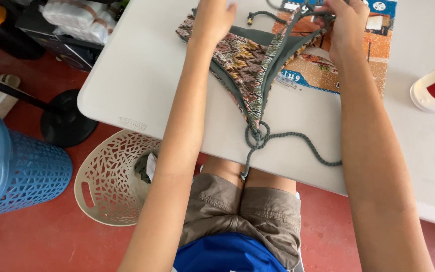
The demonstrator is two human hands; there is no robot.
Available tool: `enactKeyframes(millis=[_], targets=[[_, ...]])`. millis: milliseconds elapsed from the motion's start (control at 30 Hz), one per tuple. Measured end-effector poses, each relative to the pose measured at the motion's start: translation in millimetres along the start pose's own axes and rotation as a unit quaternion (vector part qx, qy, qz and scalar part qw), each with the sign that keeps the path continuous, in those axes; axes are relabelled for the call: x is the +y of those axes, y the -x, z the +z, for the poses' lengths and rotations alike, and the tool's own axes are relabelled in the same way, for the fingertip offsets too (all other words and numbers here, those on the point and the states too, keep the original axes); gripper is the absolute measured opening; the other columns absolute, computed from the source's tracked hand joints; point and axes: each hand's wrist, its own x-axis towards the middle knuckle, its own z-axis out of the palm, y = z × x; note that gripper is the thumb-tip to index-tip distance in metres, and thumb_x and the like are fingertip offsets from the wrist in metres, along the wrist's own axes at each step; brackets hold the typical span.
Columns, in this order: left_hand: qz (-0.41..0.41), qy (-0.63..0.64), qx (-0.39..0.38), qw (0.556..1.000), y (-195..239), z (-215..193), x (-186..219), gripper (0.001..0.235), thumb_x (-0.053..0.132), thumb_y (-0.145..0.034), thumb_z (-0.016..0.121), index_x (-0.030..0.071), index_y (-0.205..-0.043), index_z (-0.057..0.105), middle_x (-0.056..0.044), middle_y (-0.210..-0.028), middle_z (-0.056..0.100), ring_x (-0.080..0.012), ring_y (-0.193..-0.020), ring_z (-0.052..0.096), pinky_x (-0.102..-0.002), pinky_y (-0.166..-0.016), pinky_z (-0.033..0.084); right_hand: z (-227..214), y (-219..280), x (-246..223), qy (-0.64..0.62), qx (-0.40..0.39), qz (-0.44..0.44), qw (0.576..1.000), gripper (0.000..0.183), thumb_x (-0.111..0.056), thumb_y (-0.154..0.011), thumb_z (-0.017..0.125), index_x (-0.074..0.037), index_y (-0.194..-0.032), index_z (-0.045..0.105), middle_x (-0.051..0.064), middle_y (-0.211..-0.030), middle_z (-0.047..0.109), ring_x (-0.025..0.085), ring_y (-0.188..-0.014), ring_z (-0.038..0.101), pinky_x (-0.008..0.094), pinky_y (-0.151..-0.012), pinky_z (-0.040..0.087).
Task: Untangling the straps of a bikini top and folding it neatly on a table.
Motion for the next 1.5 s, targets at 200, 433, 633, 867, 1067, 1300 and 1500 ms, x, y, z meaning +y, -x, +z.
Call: enactKeyframes(millis=[200, 433, 633, 867, 1067, 1300, 1500], targets=[[-0.092, -0.110, -0.173, 0.974, 4, 4, -24, 0.057, 0.061, -0.088, 0.067, 0.012, -0.117, 0.065, -0.018, -0.103, 0.063, -0.0391, -0.101, 0.057, -0.047, -0.085, 0.045, 25, 19, -15, 0.294, -0.115, -0.043, 0.948, 0.026, -0.041, -0.104, 0.070, -0.021, -0.100, 0.053, -0.007, -0.084, 0.060, 0.005, -0.070, 0.061, 0.027, -0.051, 0.052], [-0.045, -0.113, -0.139, 0.983, 64, -44, -71, 0.068, 0.059, -0.086, 0.074, 0.011, -0.131, 0.058, -0.010, -0.127, 0.059, -0.0279, -0.125, 0.049, -0.057, -0.111, 0.016, 56, 25, 6, 0.568, -0.197, -0.174, 0.780, 0.058, -0.063, -0.114, 0.070, -0.007, -0.103, 0.063, 0.012, -0.080, 0.066, 0.024, -0.067, 0.064, 0.040, -0.056, 0.048], [-0.063, -0.074, -0.067, 0.993, 152, -128, -95, 0.044, 0.043, -0.091, 0.076, 0.009, -0.116, 0.063, -0.006, -0.096, 0.049, -0.0270, -0.088, 0.047, -0.038, -0.067, 0.039, 133, 71, -7, 0.584, -0.267, -0.079, 0.762, 0.030, -0.037, -0.094, 0.065, -0.013, -0.112, 0.062, 0.010, -0.070, 0.069, 0.021, -0.087, 0.064, 0.044, -0.071, 0.045], [-0.117, -0.041, 0.030, 0.992, 264, -221, -64, 0.029, 0.030, -0.100, 0.061, 0.002, -0.105, 0.066, -0.012, -0.093, 0.056, -0.0270, -0.076, 0.055, -0.038, -0.065, 0.042, 219, 132, 20, 0.552, -0.402, -0.208, 0.701, 0.061, -0.058, -0.094, 0.073, 0.002, -0.101, 0.064, 0.021, -0.092, 0.064, 0.040, -0.084, 0.059, 0.049, -0.071, 0.043], [-0.225, 0.063, 0.134, 0.963, 370, -288, -50, 0.023, 0.030, -0.096, 0.063, 0.007, -0.097, 0.067, -0.002, -0.093, 0.069, -0.0103, -0.083, 0.061, -0.028, -0.075, 0.044, 297, 197, 38, 0.463, -0.497, -0.230, 0.698, 0.033, -0.027, -0.087, 0.067, 0.001, -0.088, 0.052, 0.016, -0.081, 0.060, 0.029, -0.074, 0.054, 0.045, -0.065, 0.040], [-0.336, 0.107, 0.252, 0.901, 509, -322, -48, 0.017, 0.019, -0.092, 0.075, 0.014, -0.108, 0.074, -0.005, -0.090, 0.065, -0.0124, -0.085, 0.059, -0.029, -0.079, 0.046, 361, 314, 31, 0.219, -0.577, 0.078, 0.783, 0.018, -0.006, -0.076, 0.062, -0.004, -0.094, 0.062, 0.012, -0.068, 0.063, 0.018, -0.058, 0.067, 0.025, -0.052, 0.060], [-0.438, 0.176, 0.354, 0.807, 579, -317, -34, 0.024, 0.019, -0.088, 0.077, 0.012, -0.111, 0.073, 0.001, -0.090, 0.066, -0.0059, -0.085, 0.058, -0.022, -0.079, 0.050, 387, 388, 6, 0.122, -0.552, 0.291, 0.772, 0.027, -0.008, -0.078, 0.067, 0.001, -0.101, 0.055, 0.008, -0.068, 0.054, 0.013, -0.051, 0.060, 0.016, -0.045, 0.054]])
